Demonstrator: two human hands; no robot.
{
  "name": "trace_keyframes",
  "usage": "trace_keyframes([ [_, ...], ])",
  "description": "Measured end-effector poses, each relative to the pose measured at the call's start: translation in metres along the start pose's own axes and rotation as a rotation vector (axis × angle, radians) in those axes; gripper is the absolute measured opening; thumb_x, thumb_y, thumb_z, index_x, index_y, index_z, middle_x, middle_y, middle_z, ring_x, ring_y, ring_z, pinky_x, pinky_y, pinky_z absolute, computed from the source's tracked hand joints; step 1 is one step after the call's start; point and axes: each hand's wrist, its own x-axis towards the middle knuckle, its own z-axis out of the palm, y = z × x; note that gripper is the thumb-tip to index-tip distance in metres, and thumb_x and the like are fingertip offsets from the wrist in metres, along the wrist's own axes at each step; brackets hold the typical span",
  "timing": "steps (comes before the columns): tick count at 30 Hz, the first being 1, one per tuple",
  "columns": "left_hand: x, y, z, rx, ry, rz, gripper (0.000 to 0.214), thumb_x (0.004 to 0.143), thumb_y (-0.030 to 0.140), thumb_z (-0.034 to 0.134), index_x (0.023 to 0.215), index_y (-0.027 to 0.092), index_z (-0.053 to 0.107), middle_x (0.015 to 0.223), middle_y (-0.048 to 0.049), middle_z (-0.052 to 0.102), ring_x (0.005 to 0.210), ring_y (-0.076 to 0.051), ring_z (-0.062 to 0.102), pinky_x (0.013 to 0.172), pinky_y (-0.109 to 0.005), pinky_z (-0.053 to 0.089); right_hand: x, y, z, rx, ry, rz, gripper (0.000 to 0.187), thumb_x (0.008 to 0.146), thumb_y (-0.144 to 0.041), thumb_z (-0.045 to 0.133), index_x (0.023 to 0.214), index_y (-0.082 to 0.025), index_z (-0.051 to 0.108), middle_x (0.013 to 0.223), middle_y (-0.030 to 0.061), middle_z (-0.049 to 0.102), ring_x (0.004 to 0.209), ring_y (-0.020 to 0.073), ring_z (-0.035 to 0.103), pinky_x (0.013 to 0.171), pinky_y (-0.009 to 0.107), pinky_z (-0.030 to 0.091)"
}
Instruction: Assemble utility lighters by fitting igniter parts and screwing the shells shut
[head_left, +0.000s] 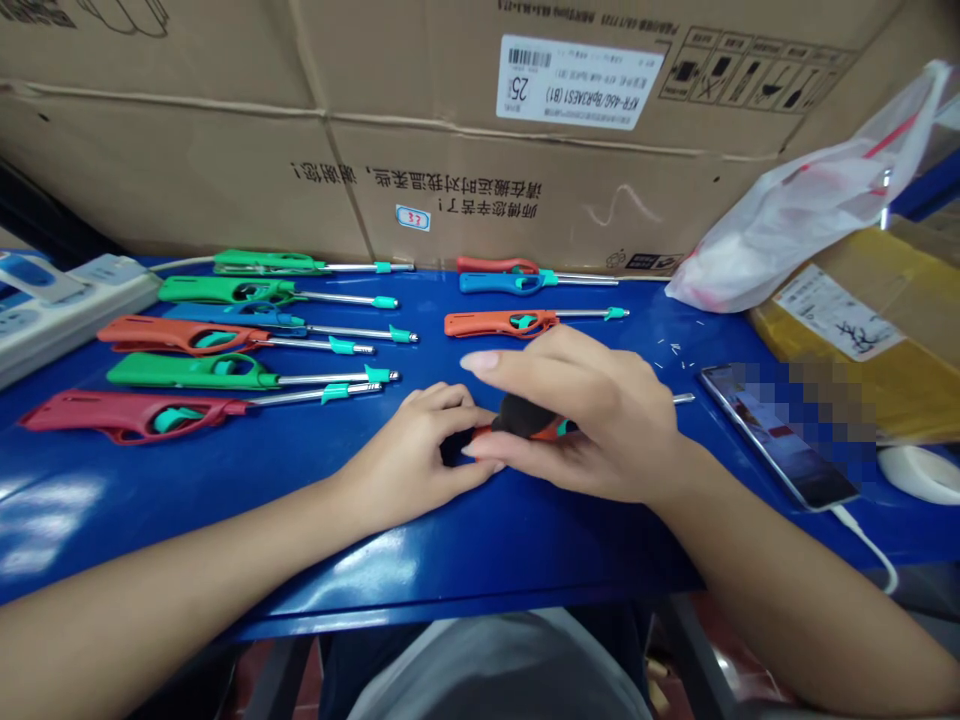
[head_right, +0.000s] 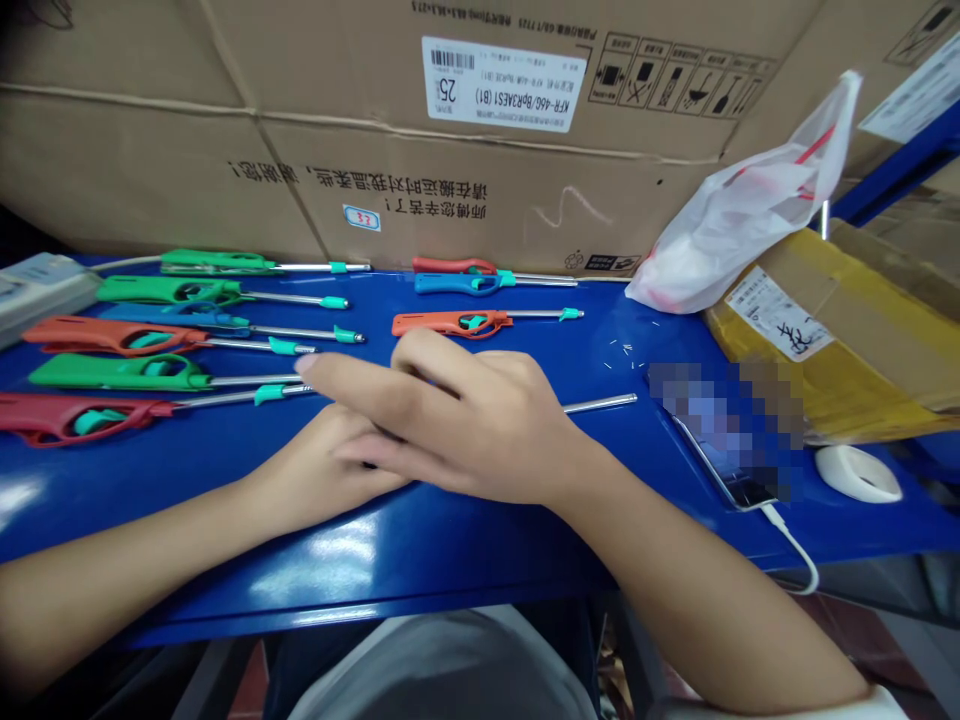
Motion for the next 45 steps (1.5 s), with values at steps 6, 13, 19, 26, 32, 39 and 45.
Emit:
trace_keyframes([
  [6,0.0,0.0,-0.001,0.037,0.013,0.018,0.023,0.086,0.028,0.072,0.108,0.024,0.072,0.102,-0.0055,0.068,0.1,-0.027,0.064,0.092,-0.043,0.053,-0.001,-0.001,-0.003,0.256,-0.041,0.015,0.042,0.102,-0.021,0.049,0.145,-0.02,0.046,0.13,0.0087,0.069,0.114,0.0172,0.068,0.088,0.03,0.059],
  [13,0.0,0.002,-0.011,0.145,0.012,0.038,0.03,0.074,0.02,0.071,0.104,0.023,0.074,0.09,-0.0034,0.064,0.086,-0.023,0.06,0.082,-0.04,0.051,-0.007,0.01,0.002,0.327,0.197,0.152,0.053,0.094,-0.029,0.071,0.143,-0.024,0.05,0.111,0.004,0.073,0.089,0.0152,0.073,0.076,0.026,0.063],
  [19,-0.002,0.007,-0.02,0.266,-0.035,0.013,0.032,0.074,0.019,0.066,0.106,0.022,0.07,0.103,-0.0056,0.065,0.093,-0.026,0.059,0.084,-0.043,0.051,-0.009,0.04,-0.01,0.239,0.318,0.38,0.042,0.103,-0.032,0.054,0.143,-0.023,0.047,0.117,0.0083,0.067,0.079,0.0149,0.07,0.072,0.031,0.062],
  [26,0.003,-0.002,-0.01,0.295,-0.05,0.119,0.038,0.096,0.043,0.064,0.13,0.025,0.066,0.126,-0.0111,0.062,0.112,-0.029,0.059,0.1,-0.048,0.05,-0.01,0.05,-0.014,-0.129,-0.361,0.328,0.044,0.106,-0.026,0.042,0.149,-0.019,0.043,0.131,0.0155,0.064,0.118,0.0289,0.067,0.094,0.046,0.058],
  [32,0.006,-0.005,-0.026,0.262,-0.161,0.199,0.029,0.104,0.033,0.049,0.128,0.024,0.063,0.123,-0.0102,0.067,0.113,-0.025,0.063,0.101,-0.039,0.052,-0.024,0.049,-0.015,-0.112,-0.514,0.34,0.052,0.103,-0.02,0.047,0.155,-0.023,0.04,0.134,0.0135,0.064,0.117,0.0282,0.067,0.094,0.044,0.056],
  [39,0.007,-0.001,-0.083,0.212,-0.175,0.041,0.04,0.102,0.049,0.048,0.134,0.029,0.063,0.134,-0.0059,0.069,0.12,-0.026,0.067,0.101,-0.034,0.054,-0.035,0.071,-0.027,-0.017,-0.347,0.636,0.027,0.102,-0.035,0.054,0.123,-0.02,0.06,0.125,0.0118,0.071,0.114,0.0257,0.068,0.094,0.035,0.051],
  [45,0.025,-0.007,-0.132,0.272,-0.143,-0.264,0.057,0.094,0.07,0.047,0.135,0.035,0.066,0.145,-0.0018,0.063,0.133,-0.034,0.059,0.11,-0.045,0.048,-0.04,0.093,-0.037,-0.145,-0.207,0.985,0.023,0.103,-0.027,0.042,0.117,-0.015,0.056,0.105,0.0178,0.075,0.094,0.0293,0.072,0.077,0.034,0.05],
])
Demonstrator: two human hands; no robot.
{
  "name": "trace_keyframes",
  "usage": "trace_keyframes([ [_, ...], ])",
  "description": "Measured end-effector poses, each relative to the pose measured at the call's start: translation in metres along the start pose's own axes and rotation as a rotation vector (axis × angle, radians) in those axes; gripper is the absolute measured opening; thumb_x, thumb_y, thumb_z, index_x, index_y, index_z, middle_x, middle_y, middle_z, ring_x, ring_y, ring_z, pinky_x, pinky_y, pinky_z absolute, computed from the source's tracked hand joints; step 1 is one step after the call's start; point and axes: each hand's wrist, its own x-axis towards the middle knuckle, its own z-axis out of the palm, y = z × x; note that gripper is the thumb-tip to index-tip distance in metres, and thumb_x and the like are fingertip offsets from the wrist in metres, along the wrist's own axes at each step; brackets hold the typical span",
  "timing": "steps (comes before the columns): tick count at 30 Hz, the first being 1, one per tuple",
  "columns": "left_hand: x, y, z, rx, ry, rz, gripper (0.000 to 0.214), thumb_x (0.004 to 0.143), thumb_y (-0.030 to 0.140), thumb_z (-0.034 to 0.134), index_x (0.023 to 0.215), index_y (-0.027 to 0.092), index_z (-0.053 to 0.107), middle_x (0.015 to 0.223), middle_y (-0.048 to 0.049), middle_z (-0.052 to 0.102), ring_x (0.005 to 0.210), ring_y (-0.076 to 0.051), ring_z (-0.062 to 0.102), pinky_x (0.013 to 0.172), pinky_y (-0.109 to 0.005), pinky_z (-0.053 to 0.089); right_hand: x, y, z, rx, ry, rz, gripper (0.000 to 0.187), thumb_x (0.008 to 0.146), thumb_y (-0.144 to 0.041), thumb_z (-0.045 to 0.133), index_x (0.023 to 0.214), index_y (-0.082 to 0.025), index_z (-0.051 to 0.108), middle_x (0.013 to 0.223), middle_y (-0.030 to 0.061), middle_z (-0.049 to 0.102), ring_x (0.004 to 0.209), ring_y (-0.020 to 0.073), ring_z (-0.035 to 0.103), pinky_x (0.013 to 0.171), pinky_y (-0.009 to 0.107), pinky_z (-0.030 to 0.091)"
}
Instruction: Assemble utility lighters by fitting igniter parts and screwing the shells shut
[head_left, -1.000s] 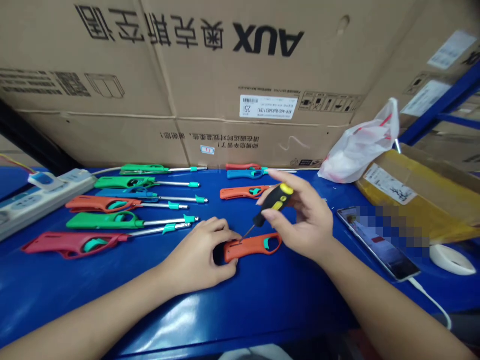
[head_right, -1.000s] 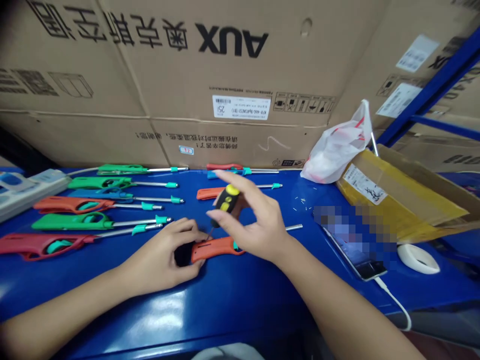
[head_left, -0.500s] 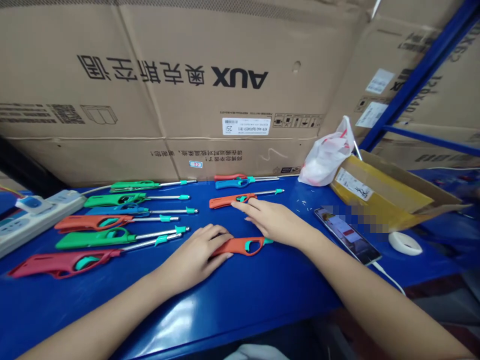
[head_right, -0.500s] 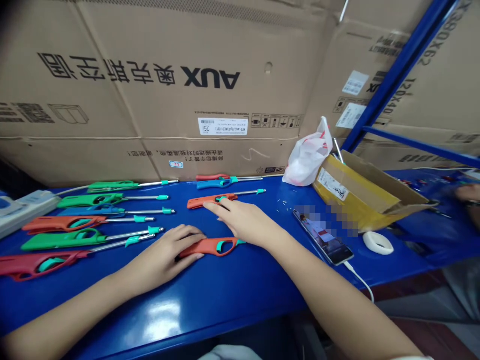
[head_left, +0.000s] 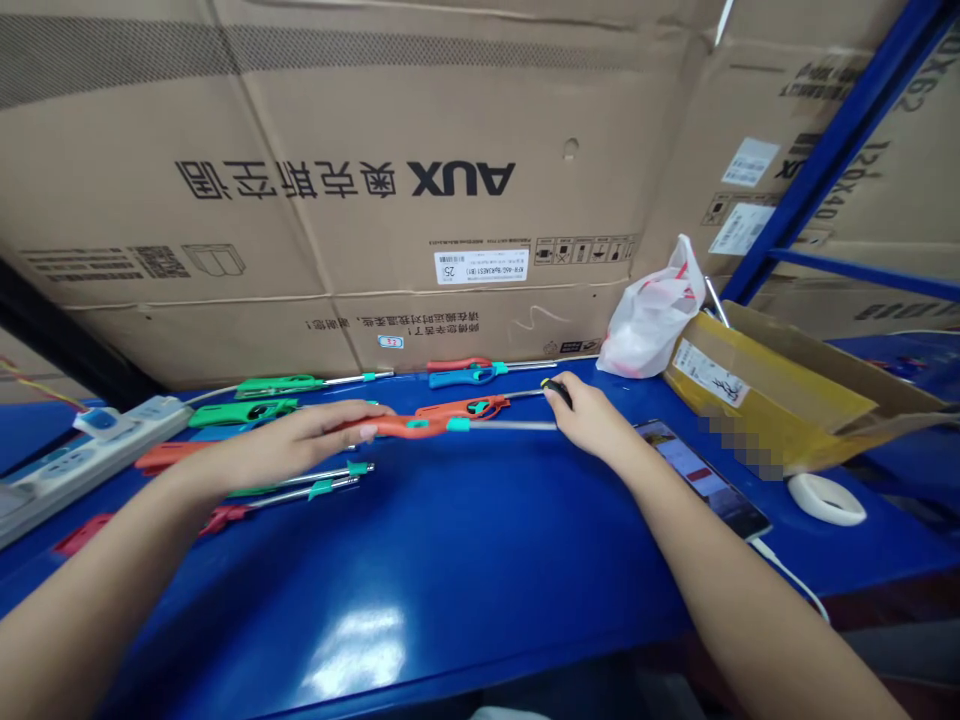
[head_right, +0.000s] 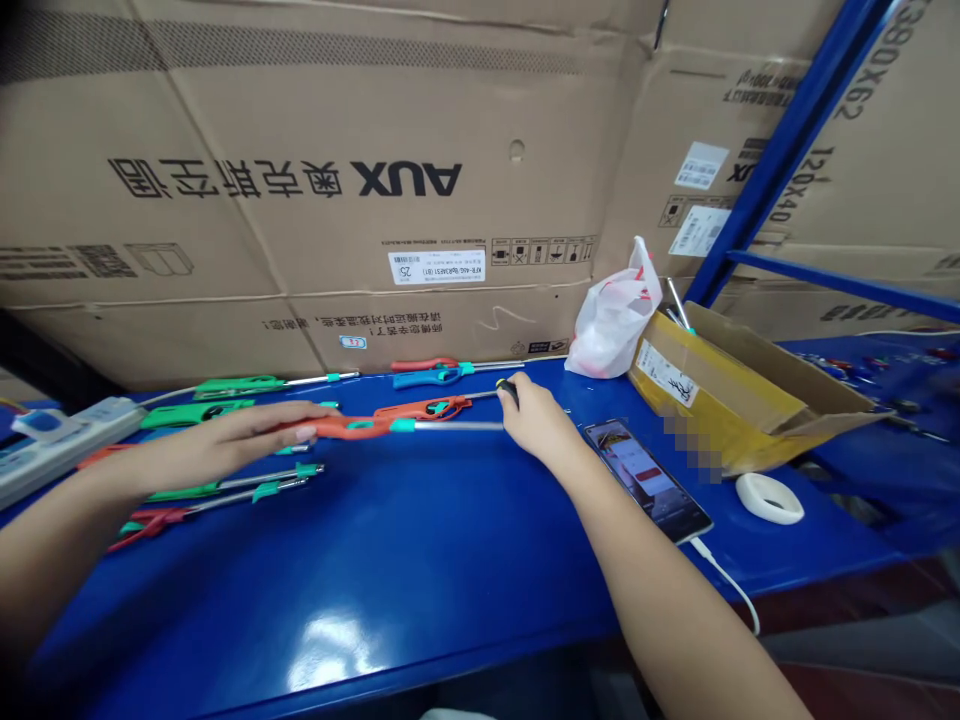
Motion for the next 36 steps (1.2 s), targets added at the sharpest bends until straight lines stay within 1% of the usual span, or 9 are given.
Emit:
trace_keyframes([
  [3,0.023,-0.003,-0.009,-0.007,0.116,-0.045,0.067,0.092,0.075,0.044,0.139,0.03,0.063,0.148,-0.0052,0.061,0.135,-0.036,0.056,0.112,-0.047,0.047,0.001,0.0,-0.002,-0.001,0.043,0.079,0.03,0.103,-0.031,0.039,0.126,-0.015,0.049,0.111,0.0189,0.073,0.097,0.0304,0.072,0.075,0.034,0.049],
  [5,0.042,-0.002,-0.005,-0.006,0.152,-0.045,0.07,0.094,0.074,0.039,0.14,0.026,0.062,0.146,-0.0068,0.062,0.132,-0.034,0.059,0.112,-0.044,0.047,-0.001,-0.005,-0.001,-0.006,0.047,0.099,0.033,0.103,-0.033,0.038,0.13,-0.014,0.044,0.11,0.019,0.073,0.096,0.0303,0.073,0.073,0.034,0.049],
  [7,0.062,0.0,0.005,0.038,0.156,0.023,0.072,0.095,0.073,0.035,0.139,0.022,0.061,0.146,-0.0095,0.061,0.133,-0.034,0.057,0.112,-0.044,0.047,-0.005,-0.01,0.003,-0.017,0.017,0.092,0.031,0.102,-0.032,0.04,0.127,-0.015,0.045,0.108,0.0185,0.073,0.093,0.03,0.073,0.069,0.033,0.047],
  [13,0.103,0.002,0.045,0.081,0.123,0.128,0.061,0.098,0.058,0.033,0.131,0.015,0.063,0.135,-0.0165,0.065,0.124,-0.032,0.062,0.107,-0.045,0.049,-0.016,-0.016,0.022,-0.054,-0.145,-0.075,0.021,0.095,-0.028,0.056,0.114,-0.019,0.055,0.114,0.0132,0.07,0.095,0.0278,0.07,0.067,0.031,0.045],
  [19,0.125,-0.006,0.062,0.109,0.161,0.238,0.048,0.094,0.047,0.047,0.125,0.015,0.066,0.122,-0.0157,0.07,0.111,-0.029,0.065,0.102,-0.044,0.05,-0.019,-0.018,0.027,-0.044,-0.221,-0.224,0.018,0.092,-0.023,0.063,0.111,-0.021,0.062,0.119,0.0092,0.062,0.095,0.0239,0.068,0.073,0.031,0.047],
  [24,0.131,-0.004,0.069,0.113,0.278,0.289,0.039,0.095,0.041,0.051,0.118,0.018,0.072,0.124,-0.0134,0.07,0.118,-0.029,0.062,0.108,-0.045,0.046,-0.02,-0.019,0.028,0.022,-0.24,-0.36,0.02,0.094,-0.025,0.063,0.114,-0.025,0.064,0.122,0.0044,0.062,0.101,0.0195,0.066,0.083,0.03,0.05],
  [28,0.124,0.005,0.075,0.121,0.356,0.307,0.038,0.1,0.043,0.047,0.107,0.017,0.075,0.108,-0.0123,0.073,0.108,-0.028,0.064,0.101,-0.045,0.049,-0.02,-0.016,0.031,0.022,-0.24,-0.405,0.021,0.095,-0.022,0.063,0.115,-0.024,0.067,0.116,0.0056,0.064,0.103,0.0225,0.065,0.086,0.034,0.05],
  [31,0.115,0.01,0.083,0.136,0.316,0.355,0.035,0.097,0.046,0.056,0.106,0.018,0.075,0.105,-0.0121,0.074,0.1,-0.027,0.066,0.094,-0.043,0.053,-0.018,-0.014,0.031,0.03,-0.204,-0.398,0.024,0.094,-0.02,0.064,0.119,-0.022,0.064,0.119,0.0079,0.064,0.108,0.0251,0.064,0.09,0.037,0.051],
  [36,0.097,0.009,0.094,0.127,0.27,0.39,0.03,0.097,0.037,0.059,0.117,0.019,0.071,0.122,-0.0123,0.072,0.114,-0.03,0.065,0.102,-0.046,0.051,-0.012,-0.01,0.029,0.076,-0.103,-0.382,0.021,0.095,-0.021,0.064,0.116,-0.022,0.059,0.122,0.0075,0.063,0.112,0.0239,0.063,0.094,0.037,0.051],
])
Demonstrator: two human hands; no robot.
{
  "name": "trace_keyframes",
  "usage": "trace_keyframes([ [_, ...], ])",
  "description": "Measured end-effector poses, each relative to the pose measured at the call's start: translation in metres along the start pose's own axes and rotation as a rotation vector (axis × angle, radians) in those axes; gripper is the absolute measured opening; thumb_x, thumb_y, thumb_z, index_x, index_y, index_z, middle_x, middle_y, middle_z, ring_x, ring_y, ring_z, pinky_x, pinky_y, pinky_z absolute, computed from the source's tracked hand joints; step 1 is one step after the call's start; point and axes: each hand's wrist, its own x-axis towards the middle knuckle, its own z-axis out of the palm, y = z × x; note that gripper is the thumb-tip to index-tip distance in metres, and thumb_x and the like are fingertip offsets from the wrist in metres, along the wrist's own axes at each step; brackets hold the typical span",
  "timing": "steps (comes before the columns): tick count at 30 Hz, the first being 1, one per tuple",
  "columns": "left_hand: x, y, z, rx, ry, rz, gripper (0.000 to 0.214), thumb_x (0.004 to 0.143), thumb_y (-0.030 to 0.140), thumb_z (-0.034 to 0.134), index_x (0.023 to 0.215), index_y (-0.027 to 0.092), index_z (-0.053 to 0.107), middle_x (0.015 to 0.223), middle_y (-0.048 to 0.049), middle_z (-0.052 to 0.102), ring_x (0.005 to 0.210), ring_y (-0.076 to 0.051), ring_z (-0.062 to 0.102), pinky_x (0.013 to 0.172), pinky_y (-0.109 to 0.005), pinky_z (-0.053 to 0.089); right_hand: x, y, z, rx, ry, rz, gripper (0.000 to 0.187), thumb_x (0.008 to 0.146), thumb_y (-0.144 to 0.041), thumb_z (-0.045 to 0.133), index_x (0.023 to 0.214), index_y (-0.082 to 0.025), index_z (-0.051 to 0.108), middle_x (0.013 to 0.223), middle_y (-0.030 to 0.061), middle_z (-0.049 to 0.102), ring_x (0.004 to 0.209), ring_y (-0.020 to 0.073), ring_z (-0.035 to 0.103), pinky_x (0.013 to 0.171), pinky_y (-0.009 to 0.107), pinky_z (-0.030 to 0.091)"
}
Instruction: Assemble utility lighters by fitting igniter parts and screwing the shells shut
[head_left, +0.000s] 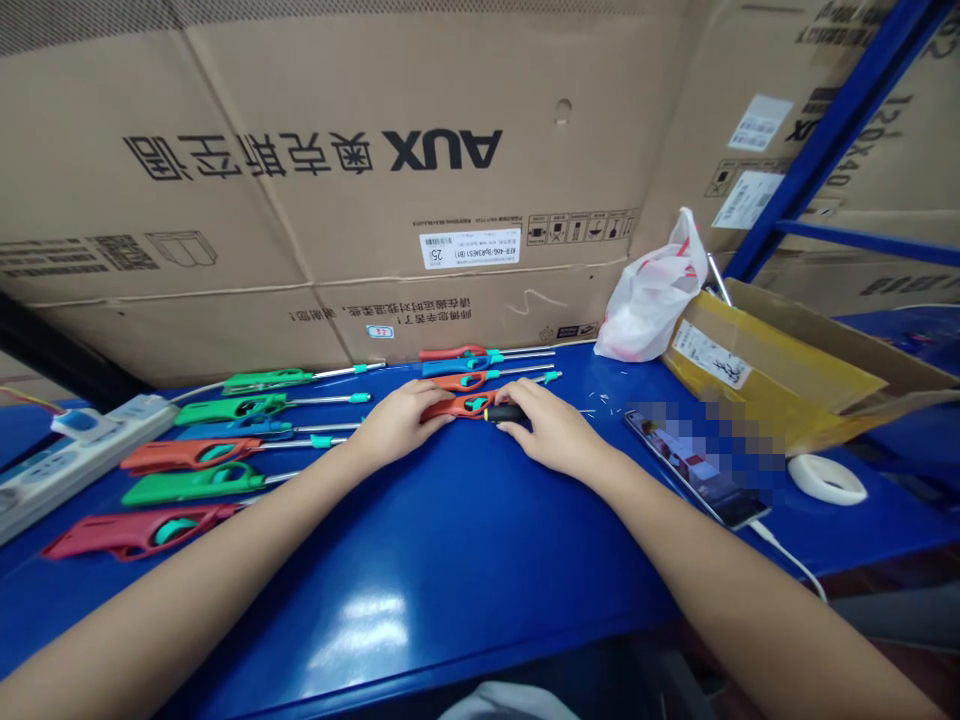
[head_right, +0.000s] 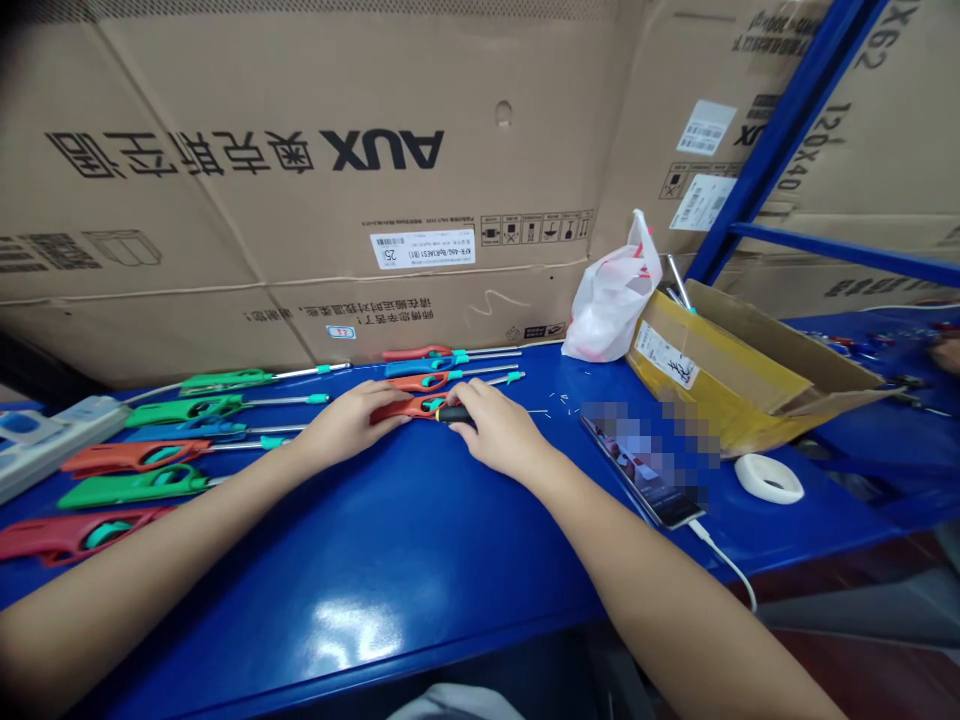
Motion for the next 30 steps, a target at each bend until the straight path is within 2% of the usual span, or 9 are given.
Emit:
trace_keyframes([
  [6,-0.03,0.018,-0.011,-0.081,-0.097,0.006,0.028,0.096,0.038,0.064,0.116,0.019,0.07,0.115,-0.0102,0.073,0.109,-0.026,0.067,0.097,-0.04,0.053,0.003,0.009,-0.008,-0.019,0.05,-0.012,0.015,0.095,-0.018,0.062,0.109,-0.021,0.061,0.12,0.0083,0.064,0.11,0.0246,0.061,0.097,0.04,0.049],
  [10,-0.048,0.039,-0.025,-0.138,-0.204,0.039,0.024,0.094,0.033,0.068,0.116,0.023,0.07,0.114,-0.006,0.073,0.106,-0.022,0.068,0.095,-0.034,0.052,0.003,0.011,-0.009,-0.043,-0.003,-0.042,0.015,0.094,-0.017,0.064,0.109,-0.02,0.065,0.118,0.0092,0.066,0.11,0.0255,0.061,0.097,0.042,0.049],
  [13,-0.057,0.054,-0.031,-0.217,-0.297,0.003,0.024,0.094,0.028,0.067,0.117,0.023,0.07,0.115,-0.0059,0.071,0.108,-0.022,0.066,0.098,-0.034,0.05,0.003,0.01,-0.008,-0.06,-0.058,-0.083,0.018,0.095,-0.017,0.064,0.112,-0.02,0.067,0.116,0.0092,0.067,0.111,0.0257,0.06,0.099,0.042,0.048],
  [16,-0.065,0.064,-0.03,-0.254,-0.327,-0.053,0.027,0.093,0.029,0.068,0.12,0.024,0.069,0.119,-0.006,0.069,0.112,-0.023,0.065,0.099,-0.035,0.05,0.002,0.01,-0.005,-0.072,-0.123,-0.13,0.02,0.094,-0.018,0.066,0.113,-0.022,0.07,0.113,0.0079,0.069,0.107,0.0255,0.06,0.097,0.043,0.048],
  [20,-0.072,0.07,-0.024,-0.288,-0.272,-0.108,0.03,0.096,0.035,0.063,0.123,0.023,0.069,0.116,-0.0072,0.069,0.107,-0.023,0.066,0.095,-0.034,0.052,0.002,0.01,-0.004,-0.081,-0.141,-0.159,0.026,0.093,-0.018,0.068,0.119,-0.023,0.07,0.123,0.0096,0.067,0.115,0.0281,0.059,0.1,0.048,0.045],
  [23,-0.073,0.068,-0.021,-0.375,-0.229,-0.153,0.032,0.1,0.041,0.057,0.122,0.024,0.071,0.112,-0.0059,0.071,0.097,-0.02,0.069,0.085,-0.03,0.055,0.002,0.006,-0.007,-0.03,-0.039,-0.208,0.031,0.094,-0.02,0.065,0.126,-0.019,0.066,0.127,0.0124,0.064,0.12,0.0274,0.057,0.103,0.046,0.044],
  [25,-0.073,0.065,-0.018,-0.41,-0.172,-0.192,0.033,0.101,0.041,0.055,0.121,0.023,0.072,0.112,-0.0053,0.073,0.096,-0.019,0.07,0.084,-0.029,0.055,0.001,0.002,-0.012,0.058,0.015,-0.256,0.02,0.098,-0.024,0.06,0.115,-0.018,0.07,0.112,0.0102,0.069,0.108,0.0233,0.062,0.096,0.039,0.047],
  [27,-0.073,0.062,-0.015,-0.417,-0.114,-0.224,0.033,0.101,0.04,0.053,0.123,0.022,0.071,0.115,-0.0053,0.074,0.102,-0.02,0.07,0.09,-0.03,0.055,-0.001,-0.004,-0.017,0.128,-0.05,-0.255,0.022,0.103,-0.026,0.051,0.1,-0.019,0.071,0.098,0.0062,0.071,0.091,0.0183,0.065,0.085,0.032,0.049],
  [30,-0.075,0.056,-0.009,-0.402,-0.051,-0.27,0.035,0.101,0.037,0.052,0.127,0.02,0.069,0.125,-0.0064,0.074,0.113,-0.023,0.069,0.1,-0.033,0.053,-0.004,-0.011,-0.019,0.062,-0.15,-0.212,0.028,0.104,-0.032,0.048,0.092,-0.019,0.07,0.089,0.0039,0.069,0.08,0.0161,0.062,0.075,0.03,0.045],
])
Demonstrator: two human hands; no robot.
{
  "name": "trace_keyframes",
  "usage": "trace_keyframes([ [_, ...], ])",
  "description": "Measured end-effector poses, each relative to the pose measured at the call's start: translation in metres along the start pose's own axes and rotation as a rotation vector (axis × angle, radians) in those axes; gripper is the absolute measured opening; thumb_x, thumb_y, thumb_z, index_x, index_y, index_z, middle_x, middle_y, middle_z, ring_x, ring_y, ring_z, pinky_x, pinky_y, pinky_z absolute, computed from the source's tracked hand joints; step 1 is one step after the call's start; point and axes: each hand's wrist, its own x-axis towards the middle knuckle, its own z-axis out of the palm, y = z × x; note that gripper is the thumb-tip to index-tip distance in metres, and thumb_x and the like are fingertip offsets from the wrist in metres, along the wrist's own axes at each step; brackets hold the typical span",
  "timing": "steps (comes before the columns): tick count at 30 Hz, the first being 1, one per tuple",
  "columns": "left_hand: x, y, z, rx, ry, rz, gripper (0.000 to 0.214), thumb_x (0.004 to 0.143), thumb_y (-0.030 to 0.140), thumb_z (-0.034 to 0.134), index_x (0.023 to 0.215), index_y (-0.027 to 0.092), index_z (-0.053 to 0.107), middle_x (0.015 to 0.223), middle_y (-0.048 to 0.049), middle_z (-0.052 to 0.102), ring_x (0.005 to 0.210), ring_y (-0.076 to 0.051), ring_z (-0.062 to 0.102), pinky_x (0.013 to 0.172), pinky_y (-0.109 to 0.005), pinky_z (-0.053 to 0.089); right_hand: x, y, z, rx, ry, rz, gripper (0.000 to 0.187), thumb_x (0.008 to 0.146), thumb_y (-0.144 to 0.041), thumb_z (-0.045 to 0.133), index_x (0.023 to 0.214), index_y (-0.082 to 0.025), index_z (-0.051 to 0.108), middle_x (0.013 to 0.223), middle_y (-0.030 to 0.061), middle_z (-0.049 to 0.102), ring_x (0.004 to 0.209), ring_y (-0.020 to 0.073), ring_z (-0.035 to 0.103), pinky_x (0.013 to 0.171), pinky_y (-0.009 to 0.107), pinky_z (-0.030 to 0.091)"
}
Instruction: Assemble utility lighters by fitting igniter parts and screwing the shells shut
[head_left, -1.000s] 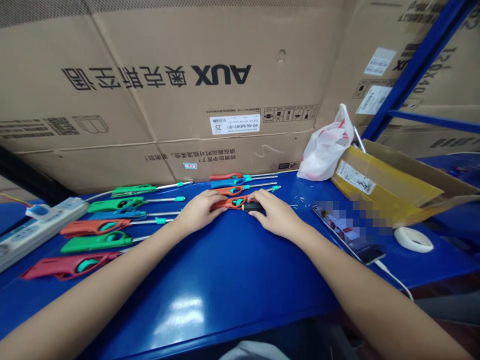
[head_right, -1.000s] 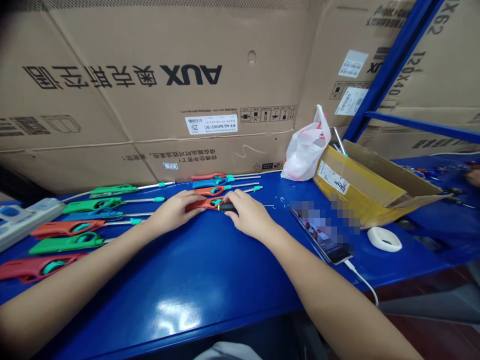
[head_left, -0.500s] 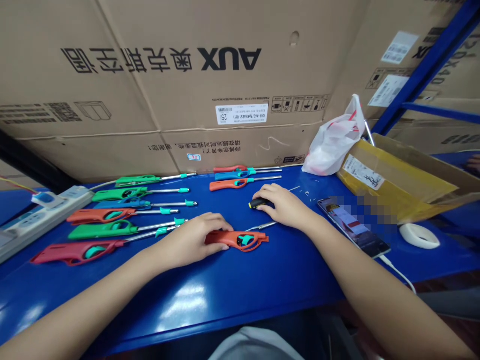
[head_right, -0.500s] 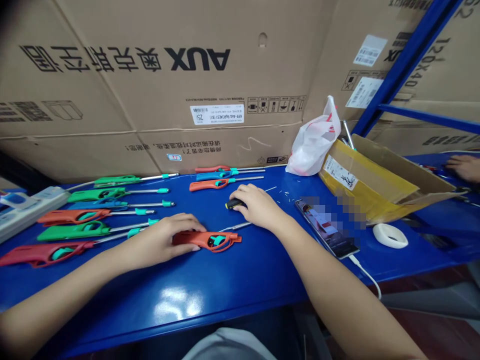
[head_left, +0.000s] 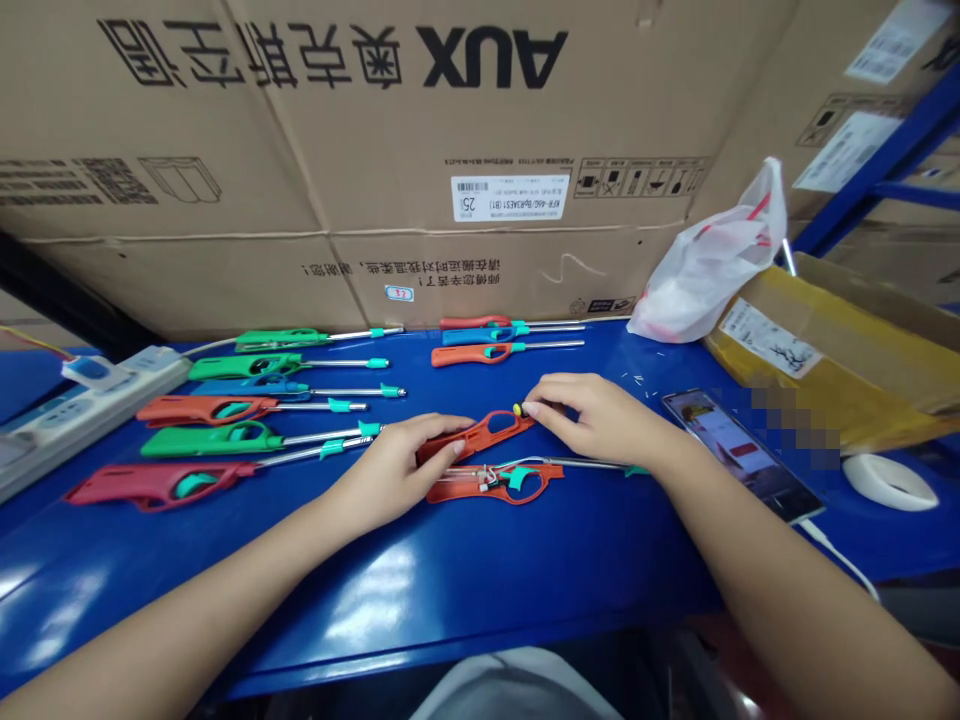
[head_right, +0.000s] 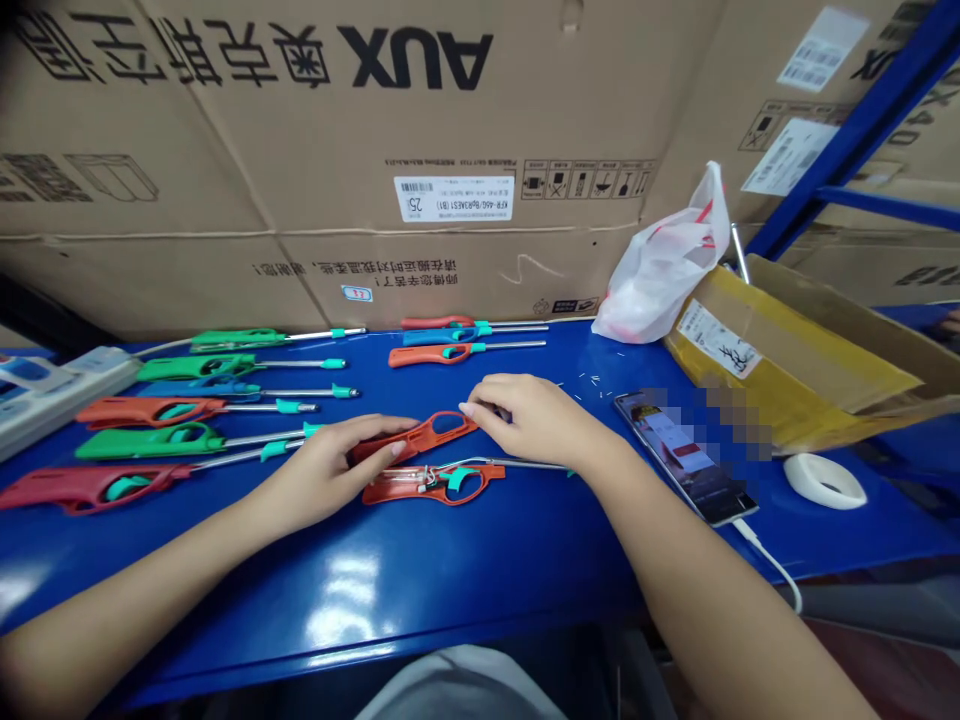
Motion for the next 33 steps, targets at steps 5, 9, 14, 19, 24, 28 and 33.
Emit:
trace_keyframes([
  [5,-0.002,-0.005,0.002,-0.012,0.06,0.01,0.032,0.101,0.03,0.049,0.12,0.019,0.072,0.118,-0.0065,0.076,0.107,-0.021,0.071,0.095,-0.032,0.055,-0.002,-0.007,0.003,-0.043,-0.051,0.038,0.018,0.097,-0.032,0.059,0.087,-0.019,0.065,0.081,-0.0003,0.065,0.07,0.0125,0.055,0.065,0.026,0.038],
  [9,-0.003,0.001,-0.003,-0.032,0.183,-0.011,0.029,0.099,0.032,0.052,0.111,0.019,0.075,0.107,-0.006,0.077,0.093,-0.02,0.071,0.081,-0.03,0.055,-0.004,-0.011,-0.004,-0.018,-0.228,0.035,0.022,0.089,-0.034,0.067,0.075,-0.019,0.062,0.071,-0.0031,0.06,0.061,0.01,0.05,0.058,0.025,0.032],
  [14,-0.004,0.006,-0.006,-0.187,0.277,-0.166,0.031,0.096,0.043,0.057,0.106,0.019,0.073,0.102,-0.0051,0.076,0.091,-0.021,0.069,0.081,-0.031,0.053,-0.005,-0.015,-0.008,0.011,-0.314,0.053,0.007,0.083,-0.027,0.074,0.085,-0.022,0.07,0.067,-0.005,0.058,0.06,0.0101,0.052,0.058,0.024,0.034],
  [19,-0.005,0.011,-0.006,-0.212,0.209,-0.174,0.034,0.103,0.044,0.044,0.093,0.019,0.066,0.08,0.0003,0.064,0.073,-0.016,0.057,0.067,-0.027,0.045,-0.005,-0.017,0.007,0.018,-0.314,-0.047,0.016,0.089,-0.021,0.068,0.105,-0.025,0.071,0.102,0.0015,0.066,0.083,0.0148,0.062,0.068,0.025,0.042],
  [24,-0.011,0.022,-0.008,0.018,0.043,0.021,0.04,0.107,0.038,0.038,0.075,0.019,0.052,0.07,0.0019,0.052,0.065,-0.013,0.051,0.064,-0.027,0.038,-0.002,-0.015,0.013,0.057,-0.242,-0.042,0.009,0.09,-0.012,0.066,0.092,-0.02,0.068,0.095,0.0019,0.068,0.082,0.0152,0.062,0.068,0.025,0.042],
  [28,-0.016,0.022,-0.003,0.217,-0.083,0.154,0.036,0.105,0.032,0.041,0.074,0.019,0.053,0.068,0.0011,0.053,0.062,-0.014,0.051,0.061,-0.028,0.035,0.0,-0.011,0.012,0.028,-0.156,-0.012,0.006,0.09,-0.014,0.068,0.092,-0.02,0.067,0.094,0.0011,0.067,0.077,0.0139,0.061,0.068,0.025,0.041],
  [33,-0.016,0.016,0.005,0.261,-0.083,0.133,0.015,0.098,0.026,0.052,0.096,0.022,0.066,0.086,-0.0009,0.068,0.075,-0.017,0.063,0.067,-0.029,0.044,0.0,-0.004,0.015,-0.012,-0.139,0.032,0.009,0.092,-0.011,0.062,0.091,-0.02,0.062,0.096,0.0029,0.065,0.082,0.016,0.061,0.072,0.027,0.042],
])
